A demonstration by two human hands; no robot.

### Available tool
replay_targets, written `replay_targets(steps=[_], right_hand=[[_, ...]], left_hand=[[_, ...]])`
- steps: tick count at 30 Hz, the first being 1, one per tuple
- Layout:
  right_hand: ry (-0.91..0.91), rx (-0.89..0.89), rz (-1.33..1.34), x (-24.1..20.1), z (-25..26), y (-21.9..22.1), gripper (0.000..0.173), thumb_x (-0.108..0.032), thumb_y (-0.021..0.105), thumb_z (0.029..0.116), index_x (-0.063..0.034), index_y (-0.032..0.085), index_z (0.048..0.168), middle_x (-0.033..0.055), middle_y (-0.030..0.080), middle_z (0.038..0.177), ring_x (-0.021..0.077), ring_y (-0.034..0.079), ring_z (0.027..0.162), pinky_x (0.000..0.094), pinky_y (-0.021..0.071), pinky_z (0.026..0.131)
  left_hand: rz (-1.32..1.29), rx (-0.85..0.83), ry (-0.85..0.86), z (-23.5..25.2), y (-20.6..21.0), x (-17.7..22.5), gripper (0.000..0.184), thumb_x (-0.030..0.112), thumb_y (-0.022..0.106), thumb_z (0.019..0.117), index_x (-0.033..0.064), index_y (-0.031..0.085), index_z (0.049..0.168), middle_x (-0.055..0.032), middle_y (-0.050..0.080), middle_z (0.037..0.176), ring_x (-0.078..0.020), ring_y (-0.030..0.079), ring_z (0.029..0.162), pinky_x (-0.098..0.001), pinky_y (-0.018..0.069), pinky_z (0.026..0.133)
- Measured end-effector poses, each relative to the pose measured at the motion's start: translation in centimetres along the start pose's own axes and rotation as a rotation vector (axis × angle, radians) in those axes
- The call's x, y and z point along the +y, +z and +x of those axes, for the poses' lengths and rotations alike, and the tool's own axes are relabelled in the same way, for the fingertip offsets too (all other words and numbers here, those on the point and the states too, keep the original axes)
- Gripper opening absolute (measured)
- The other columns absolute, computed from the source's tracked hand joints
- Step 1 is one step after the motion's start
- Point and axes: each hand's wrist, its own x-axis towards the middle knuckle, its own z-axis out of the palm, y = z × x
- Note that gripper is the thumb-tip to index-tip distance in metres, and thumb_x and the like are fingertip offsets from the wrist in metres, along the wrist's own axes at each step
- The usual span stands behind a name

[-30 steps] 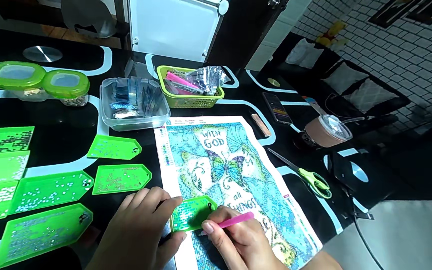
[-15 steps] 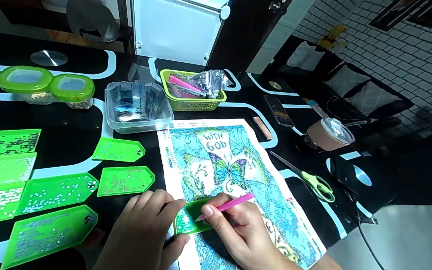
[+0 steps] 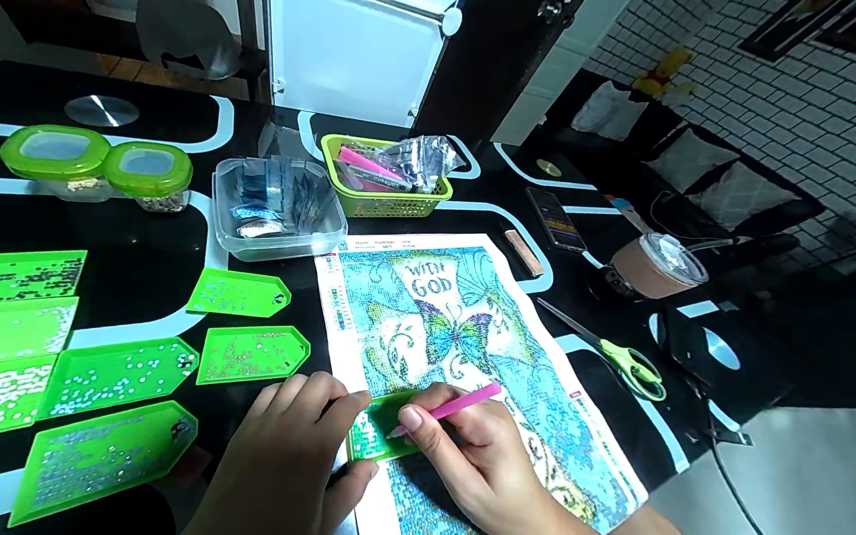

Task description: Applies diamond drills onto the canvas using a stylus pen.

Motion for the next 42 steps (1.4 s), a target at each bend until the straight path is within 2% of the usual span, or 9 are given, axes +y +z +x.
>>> replay_targets(steps=[8,16,27,31,36,42], right_hand=[[0.013,0.008,0.043,0.0,0.0,-0.1,0.028,-0.019,0.053,0.1083,0.0013,0.068,0.097,0.0051,0.07,0.082,0.0023,0.066,0.074,0.0173,0.0556,0.067],[0.222,0.061,0.367,-0.4,-0.9,-0.8,0.022,-0.019,0.053,0.1085,-0.0042,0.065,0.097,-0.0029,0.068,0.079,-0.0011,0.063,0.065,0.0151,0.0529,0.056],[0.06,0.016,0.176,0.2,-1.4,-0.1,0.026,-0.018,0.051,0.1091,-0.0001,0.064,0.096,0.0027,0.065,0.076,0.0001,0.061,0.065,0.0154,0.0516,0.058],[0.06,0.012,0.149,0.3,-1.4,0.1,0.026,-0.018,0.051,0.1091,0.0002,0.064,0.096,0.0033,0.064,0.076,0.0004,0.06,0.064,0.0154,0.051,0.058],[0.125,0.071,0.16,0.5,-1.5,-0.4,0.026,-0.018,0.051,0.1089,-0.0015,0.064,0.093,-0.0005,0.063,0.074,-0.0015,0.058,0.062,0.0143,0.0488,0.056],[0.079,0.058,0.136,0.6,-1.7,-0.2,0.026,-0.018,0.05,0.1092,-0.0006,0.063,0.094,0.001,0.062,0.073,-0.001,0.057,0.062,0.0142,0.0481,0.056]], left_hand=[[0.012,0.005,0.0,0.0,0.0,0.0,0.045,0.05,0.064,0.0833,0.0205,0.077,0.114,-0.0013,0.069,0.097,-0.0238,0.066,0.089,-0.0399,0.0519,0.074],[0.03,0.019,0.016,0.0,0.1,-0.2,0.045,0.052,0.063,0.0833,0.0207,0.077,0.112,-0.0014,0.069,0.096,-0.0237,0.066,0.087,-0.0394,0.0512,0.074],[0.045,0.046,0.006,0.0,0.2,-0.5,0.046,0.054,0.057,0.0864,0.0216,0.077,0.113,-0.0013,0.069,0.096,-0.023,0.065,0.086,-0.0393,0.05,0.072],[0.04,0.048,0.003,0.0,0.2,-0.5,0.046,0.054,0.058,0.0859,0.0218,0.077,0.112,-0.0013,0.069,0.096,-0.0228,0.065,0.086,-0.0387,0.0496,0.072],[0.015,0.011,-0.008,0.1,-0.1,-0.3,0.047,0.053,0.061,0.0859,0.0197,0.077,0.114,-0.0035,0.07,0.097,-0.0255,0.066,0.089,-0.0422,0.0512,0.073],[0.012,0.01,-0.008,0.1,-0.1,-0.4,0.047,0.053,0.06,0.0858,0.0198,0.077,0.114,-0.003,0.07,0.098,-0.0255,0.066,0.088,-0.0419,0.0512,0.073]])
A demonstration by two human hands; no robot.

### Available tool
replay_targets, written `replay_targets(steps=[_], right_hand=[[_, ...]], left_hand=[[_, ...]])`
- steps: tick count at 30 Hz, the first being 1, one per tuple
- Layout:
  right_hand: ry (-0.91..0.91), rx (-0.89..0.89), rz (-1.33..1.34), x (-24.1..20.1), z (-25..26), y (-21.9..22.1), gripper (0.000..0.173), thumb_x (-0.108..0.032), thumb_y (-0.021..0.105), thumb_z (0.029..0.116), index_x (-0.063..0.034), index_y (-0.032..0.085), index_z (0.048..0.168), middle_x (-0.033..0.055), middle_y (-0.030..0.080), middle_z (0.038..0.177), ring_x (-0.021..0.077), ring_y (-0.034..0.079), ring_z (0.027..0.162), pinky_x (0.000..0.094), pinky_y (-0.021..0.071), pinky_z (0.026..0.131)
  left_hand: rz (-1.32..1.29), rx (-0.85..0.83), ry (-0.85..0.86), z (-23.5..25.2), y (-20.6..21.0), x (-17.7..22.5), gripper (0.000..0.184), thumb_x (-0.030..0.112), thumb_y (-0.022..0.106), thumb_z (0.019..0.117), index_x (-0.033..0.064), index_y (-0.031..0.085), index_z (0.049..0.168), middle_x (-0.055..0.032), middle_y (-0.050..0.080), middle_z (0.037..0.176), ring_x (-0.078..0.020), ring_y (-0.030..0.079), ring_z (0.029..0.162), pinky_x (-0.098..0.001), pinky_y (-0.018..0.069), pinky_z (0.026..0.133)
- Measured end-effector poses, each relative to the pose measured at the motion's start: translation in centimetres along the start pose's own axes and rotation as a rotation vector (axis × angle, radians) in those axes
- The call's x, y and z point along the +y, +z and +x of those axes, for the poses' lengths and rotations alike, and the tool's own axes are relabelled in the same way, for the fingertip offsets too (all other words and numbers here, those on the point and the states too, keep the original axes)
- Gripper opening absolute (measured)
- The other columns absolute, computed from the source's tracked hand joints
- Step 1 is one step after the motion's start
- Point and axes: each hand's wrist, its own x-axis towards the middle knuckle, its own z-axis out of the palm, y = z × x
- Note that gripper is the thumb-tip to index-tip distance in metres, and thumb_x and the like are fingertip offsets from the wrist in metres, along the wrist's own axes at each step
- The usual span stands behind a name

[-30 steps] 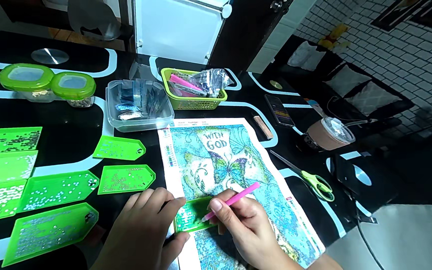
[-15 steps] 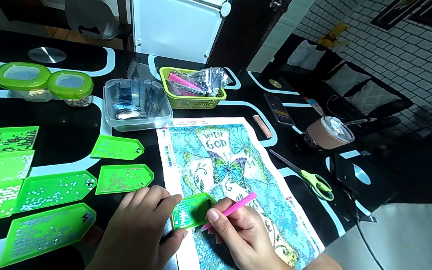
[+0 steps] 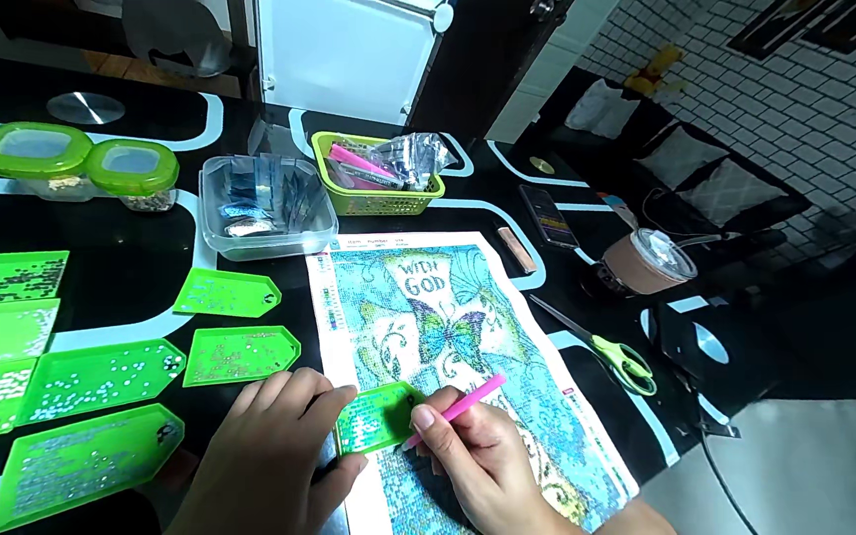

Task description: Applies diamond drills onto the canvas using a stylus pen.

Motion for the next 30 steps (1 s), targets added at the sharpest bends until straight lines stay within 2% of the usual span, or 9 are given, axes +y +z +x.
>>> replay_targets(steps=[10,14,18,22,25,27,30], right_hand=[[-0.038,-0.018,-0.071,0.0,0.0,0.1,0.028,-0.019,0.051,0.1091,0.0,0.063,0.093,0.0029,0.06,0.072,0.0001,0.056,0.06,0.0147,0.0475,0.055],[-0.15,-0.048,-0.272,-0.6,-0.2,0.2,0.028,-0.02,0.049,0.1093,-0.0005,0.063,0.095,0.0074,0.063,0.078,0.0065,0.061,0.068,0.0182,0.0526,0.063],[-0.198,-0.088,-0.386,-1.5,-0.2,0.2,0.028,-0.02,0.051,0.1084,-0.0013,0.065,0.094,0.0087,0.063,0.079,0.0103,0.062,0.071,0.019,0.0525,0.065],[-0.039,-0.189,-0.233,-2.0,0.5,-1.2,0.028,-0.022,0.055,0.1073,0.0,0.069,0.096,0.0085,0.069,0.083,0.007,0.065,0.071,0.0201,0.0548,0.066],[0.058,-0.152,0.004,-2.6,3.3,-1.6,0.025,-0.022,0.056,0.1075,-0.003,0.069,0.099,-0.0001,0.071,0.083,0.0012,0.066,0.072,0.0184,0.056,0.065],[0.057,-0.09,0.118,-3.5,5.9,-0.3,0.022,-0.02,0.055,0.1073,-0.0056,0.07,0.098,-0.0035,0.071,0.083,0.0006,0.066,0.073,0.0182,0.0569,0.065],[-0.024,-0.16,0.141,-4.3,9.2,3.8,0.02,-0.016,0.056,0.1062,-0.0024,0.069,0.099,-0.0013,0.07,0.082,0.0015,0.065,0.072,0.0194,0.0567,0.066]], left_hand=[[0.002,0.006,0.0,-0.1,0.2,-0.1,0.047,0.054,0.059,0.0862,0.0204,0.077,0.113,-0.0024,0.069,0.097,-0.0239,0.065,0.087,-0.0406,0.0501,0.072],[0.011,0.021,-0.003,-0.1,0.3,-0.1,0.047,0.055,0.058,0.0859,0.0205,0.078,0.112,-0.0017,0.07,0.097,-0.0236,0.066,0.087,-0.0402,0.0504,0.072],[0.009,0.026,0.004,0.0,0.2,-0.1,0.048,0.055,0.057,0.0866,0.02,0.078,0.112,-0.0027,0.07,0.096,-0.024,0.065,0.086,-0.0399,0.0501,0.072],[-0.011,0.037,0.006,-0.1,0.2,-0.1,0.046,0.053,0.062,0.0852,0.0194,0.077,0.112,-0.0029,0.07,0.097,-0.0245,0.067,0.087,-0.0417,0.0524,0.072],[-0.086,0.008,-0.028,0.2,-0.5,0.3,0.044,0.043,0.075,0.0795,0.0147,0.077,0.113,-0.0064,0.072,0.1,-0.0281,0.069,0.089,-0.0466,0.0546,0.076],[-0.118,0.018,-0.045,0.3,-0.6,0.5,0.042,0.039,0.081,0.0754,0.0114,0.078,0.107,-0.0092,0.072,0.098,-0.0304,0.069,0.089,-0.0487,0.0549,0.076],[-0.088,0.037,-0.056,0.4,-1.0,0.9,0.043,0.04,0.082,0.0741,0.0073,0.077,0.101,-0.015,0.075,0.1,-0.0348,0.072,0.095,-0.0527,0.0564,0.081]])
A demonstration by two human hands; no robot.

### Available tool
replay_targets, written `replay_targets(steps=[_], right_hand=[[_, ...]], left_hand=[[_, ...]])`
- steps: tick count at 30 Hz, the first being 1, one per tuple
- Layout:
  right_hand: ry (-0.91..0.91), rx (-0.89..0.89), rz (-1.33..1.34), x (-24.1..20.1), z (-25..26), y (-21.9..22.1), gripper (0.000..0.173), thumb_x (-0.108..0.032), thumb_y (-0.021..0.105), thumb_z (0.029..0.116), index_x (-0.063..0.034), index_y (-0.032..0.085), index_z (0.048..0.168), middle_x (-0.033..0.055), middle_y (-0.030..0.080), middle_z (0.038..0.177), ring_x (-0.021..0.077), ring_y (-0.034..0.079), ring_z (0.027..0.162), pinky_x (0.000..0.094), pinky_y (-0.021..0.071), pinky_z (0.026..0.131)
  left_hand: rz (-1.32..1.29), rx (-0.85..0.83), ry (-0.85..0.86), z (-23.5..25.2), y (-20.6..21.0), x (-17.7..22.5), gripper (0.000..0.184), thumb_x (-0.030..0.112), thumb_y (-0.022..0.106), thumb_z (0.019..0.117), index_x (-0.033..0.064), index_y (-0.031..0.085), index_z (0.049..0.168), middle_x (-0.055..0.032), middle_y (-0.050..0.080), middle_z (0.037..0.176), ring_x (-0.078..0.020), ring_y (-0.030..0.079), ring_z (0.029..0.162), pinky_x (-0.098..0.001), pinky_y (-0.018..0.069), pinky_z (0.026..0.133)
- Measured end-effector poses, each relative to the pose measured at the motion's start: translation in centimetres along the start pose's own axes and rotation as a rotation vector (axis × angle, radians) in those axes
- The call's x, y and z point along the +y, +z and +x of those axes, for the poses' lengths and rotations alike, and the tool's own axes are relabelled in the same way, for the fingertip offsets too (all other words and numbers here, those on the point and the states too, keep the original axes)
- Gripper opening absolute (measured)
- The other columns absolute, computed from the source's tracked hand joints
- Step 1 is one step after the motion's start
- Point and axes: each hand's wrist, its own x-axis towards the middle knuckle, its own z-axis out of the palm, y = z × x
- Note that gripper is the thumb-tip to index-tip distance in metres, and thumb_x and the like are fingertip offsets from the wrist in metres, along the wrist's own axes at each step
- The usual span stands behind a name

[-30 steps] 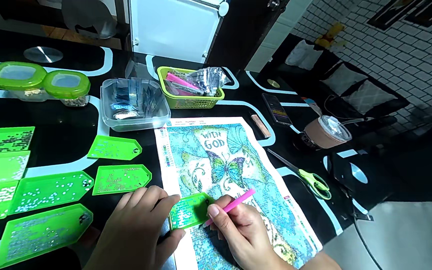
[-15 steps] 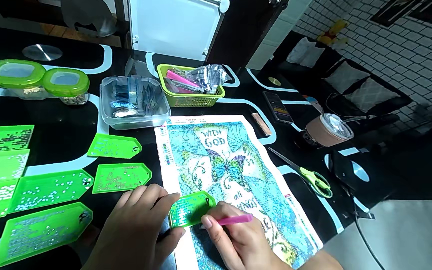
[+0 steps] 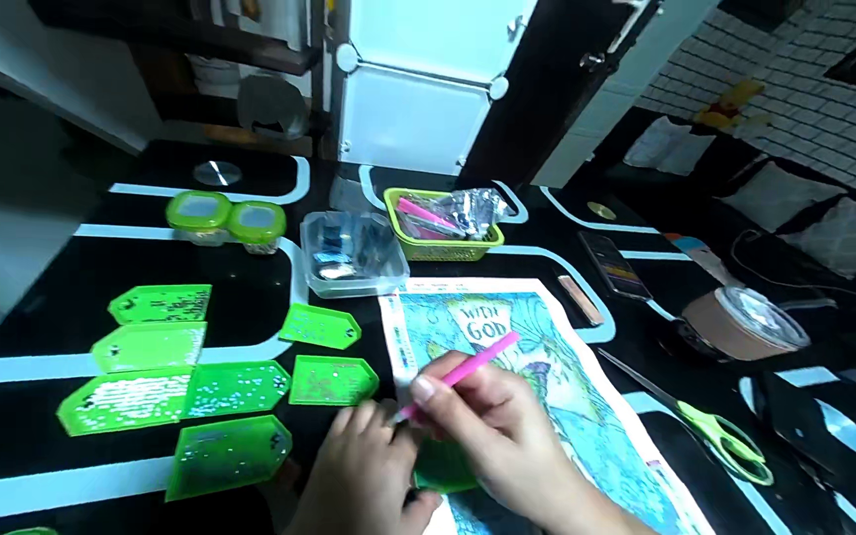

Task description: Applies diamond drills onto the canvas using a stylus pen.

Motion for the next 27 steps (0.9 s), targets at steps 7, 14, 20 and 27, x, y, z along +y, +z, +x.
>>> replay_targets(steps=[7,14,20,27], right_hand=[[0.009,-0.377,-0.139,-0.2,5.6,7.1,0.028,-0.024,0.058,0.1054,-0.0008,0.071,0.096,0.004,0.069,0.08,0.0038,0.064,0.07,0.0206,0.0531,0.066],[0.137,-0.51,-0.248,-0.1,7.8,8.5,0.031,-0.029,0.056,0.1057,-0.0044,0.073,0.098,0.0016,0.069,0.081,0.0035,0.064,0.071,0.0225,0.0533,0.068],[0.119,-0.429,-0.257,0.6,7.7,8.8,0.029,-0.03,0.057,0.105,-0.0073,0.073,0.096,-0.0019,0.07,0.079,0.0003,0.064,0.07,0.0198,0.0538,0.067],[0.022,-0.42,-0.257,1.1,7.3,8.7,0.029,-0.027,0.057,0.1048,-0.0056,0.072,0.093,-0.0006,0.069,0.077,0.0018,0.063,0.069,0.0205,0.0519,0.064]], left_hand=[[-0.003,-0.142,-0.123,-0.9,-1.6,1.6,0.034,0.036,0.062,0.0963,0.0052,0.077,0.098,-0.0163,0.077,0.1,-0.035,0.075,0.096,-0.0536,0.0572,0.086],[-0.031,-0.24,-0.128,-0.5,-2.5,1.9,0.032,0.032,0.067,0.0939,0.0016,0.076,0.093,-0.0176,0.076,0.094,-0.0358,0.074,0.092,-0.0545,0.0572,0.081],[-0.034,-0.235,-0.117,-0.5,-2.1,1.6,0.033,0.033,0.068,0.0938,0.0009,0.076,0.093,-0.0177,0.076,0.096,-0.0351,0.074,0.094,-0.0528,0.0562,0.083],[-0.051,-0.133,-0.099,-0.8,-1.5,1.5,0.025,0.028,0.071,0.0894,0.0034,0.076,0.087,-0.0146,0.076,0.09,-0.0321,0.075,0.089,-0.0505,0.0579,0.079]])
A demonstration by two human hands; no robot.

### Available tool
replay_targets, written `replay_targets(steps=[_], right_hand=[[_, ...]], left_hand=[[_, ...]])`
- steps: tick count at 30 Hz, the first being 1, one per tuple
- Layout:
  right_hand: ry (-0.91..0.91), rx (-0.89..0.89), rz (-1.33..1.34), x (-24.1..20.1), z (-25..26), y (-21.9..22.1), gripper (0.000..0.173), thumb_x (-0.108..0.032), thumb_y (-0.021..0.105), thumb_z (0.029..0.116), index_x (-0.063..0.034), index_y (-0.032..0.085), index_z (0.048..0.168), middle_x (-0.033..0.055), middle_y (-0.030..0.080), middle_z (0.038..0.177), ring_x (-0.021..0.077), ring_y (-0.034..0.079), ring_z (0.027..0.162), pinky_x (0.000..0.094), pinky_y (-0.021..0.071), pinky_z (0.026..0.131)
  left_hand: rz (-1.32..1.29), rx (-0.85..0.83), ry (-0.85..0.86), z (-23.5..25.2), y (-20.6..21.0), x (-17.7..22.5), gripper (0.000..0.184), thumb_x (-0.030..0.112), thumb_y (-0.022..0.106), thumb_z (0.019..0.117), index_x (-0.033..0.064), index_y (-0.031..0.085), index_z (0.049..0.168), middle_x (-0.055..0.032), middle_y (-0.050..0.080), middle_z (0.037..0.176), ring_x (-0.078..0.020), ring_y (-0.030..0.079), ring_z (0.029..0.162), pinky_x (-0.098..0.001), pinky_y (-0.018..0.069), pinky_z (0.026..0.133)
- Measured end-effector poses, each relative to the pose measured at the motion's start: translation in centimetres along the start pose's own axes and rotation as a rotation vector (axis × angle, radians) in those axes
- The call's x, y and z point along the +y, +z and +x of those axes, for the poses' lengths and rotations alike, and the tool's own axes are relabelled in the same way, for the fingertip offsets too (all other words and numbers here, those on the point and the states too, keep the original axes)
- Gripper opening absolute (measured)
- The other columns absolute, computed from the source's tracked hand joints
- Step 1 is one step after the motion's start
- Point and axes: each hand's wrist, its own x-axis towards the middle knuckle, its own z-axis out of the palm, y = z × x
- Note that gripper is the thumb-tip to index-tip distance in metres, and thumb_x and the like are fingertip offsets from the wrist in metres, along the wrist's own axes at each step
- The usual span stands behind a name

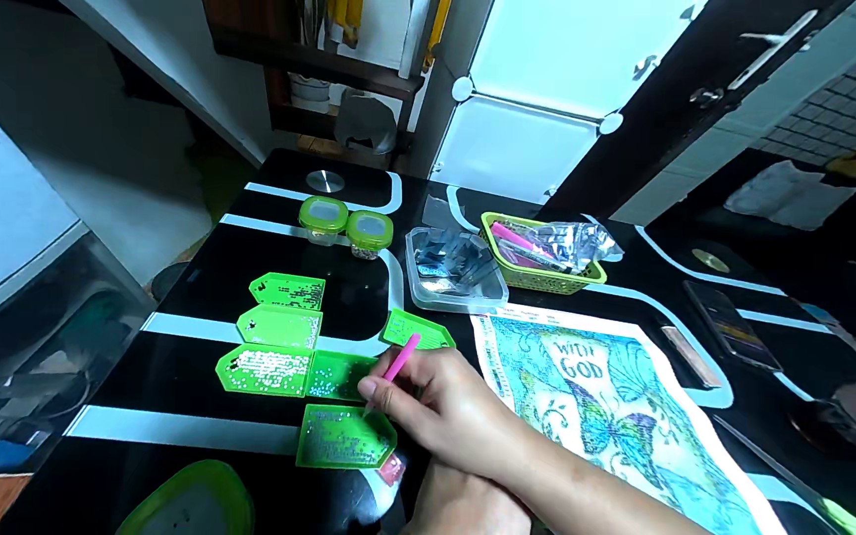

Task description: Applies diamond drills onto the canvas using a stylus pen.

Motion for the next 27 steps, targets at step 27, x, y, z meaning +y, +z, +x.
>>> replay_targets(steps=[27], right_hand=[[0.04,0.003,0.082,-0.18,-0.17,-0.21,0.026,-0.027,0.059,0.1045,-0.0074,0.073,0.095,-0.0044,0.071,0.078,-0.0015,0.066,0.07,0.017,0.0555,0.067]], left_hand=[[0.019,-0.001,0.016,0.17,0.08,0.0,0.027,0.03,0.071,0.0892,0.0038,0.076,0.087,-0.0142,0.076,0.09,-0.0317,0.075,0.089,-0.0495,0.0578,0.079]])
